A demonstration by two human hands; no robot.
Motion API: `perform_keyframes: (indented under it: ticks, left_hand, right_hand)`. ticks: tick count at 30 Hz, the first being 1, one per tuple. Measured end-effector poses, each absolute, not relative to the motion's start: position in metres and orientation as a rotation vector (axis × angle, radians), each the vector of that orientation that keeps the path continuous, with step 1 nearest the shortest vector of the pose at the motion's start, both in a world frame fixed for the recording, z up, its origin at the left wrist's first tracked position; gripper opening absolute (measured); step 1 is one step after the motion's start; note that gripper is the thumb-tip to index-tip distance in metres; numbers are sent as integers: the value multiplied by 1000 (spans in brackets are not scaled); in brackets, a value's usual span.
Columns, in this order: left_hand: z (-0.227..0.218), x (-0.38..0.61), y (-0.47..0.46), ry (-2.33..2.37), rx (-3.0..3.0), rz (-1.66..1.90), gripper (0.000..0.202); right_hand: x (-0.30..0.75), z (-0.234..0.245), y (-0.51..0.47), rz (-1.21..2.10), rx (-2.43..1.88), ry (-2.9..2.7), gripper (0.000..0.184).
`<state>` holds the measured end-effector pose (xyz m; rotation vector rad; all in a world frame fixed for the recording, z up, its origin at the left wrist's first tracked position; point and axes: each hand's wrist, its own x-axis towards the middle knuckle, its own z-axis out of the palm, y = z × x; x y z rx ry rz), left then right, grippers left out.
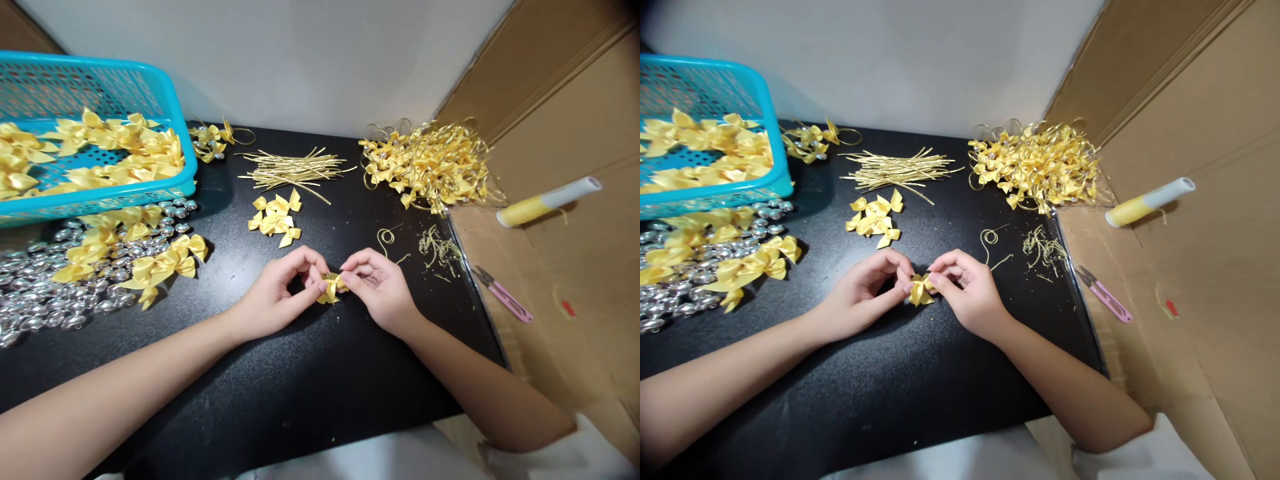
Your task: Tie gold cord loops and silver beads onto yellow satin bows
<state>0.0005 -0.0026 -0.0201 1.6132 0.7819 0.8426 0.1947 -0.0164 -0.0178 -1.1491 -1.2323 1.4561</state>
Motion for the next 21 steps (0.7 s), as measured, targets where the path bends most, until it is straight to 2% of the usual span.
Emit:
perform_keyframes:
  ticks: [6, 12, 21]
  left_hand:
    - [-20, 1, -2, 756, 1589, 855, 5]
    - [-15, 4, 0, 778, 1359, 834, 27]
    - [-18, 6, -2, 818, 1365, 900, 23]
  right_hand:
    - [191, -20, -21, 1331, -1171, -1214, 15]
    - [191, -20, -23, 1138, -1230, -1339, 17]
    - [191, -17, -24, 1110, -1249, -1509, 8]
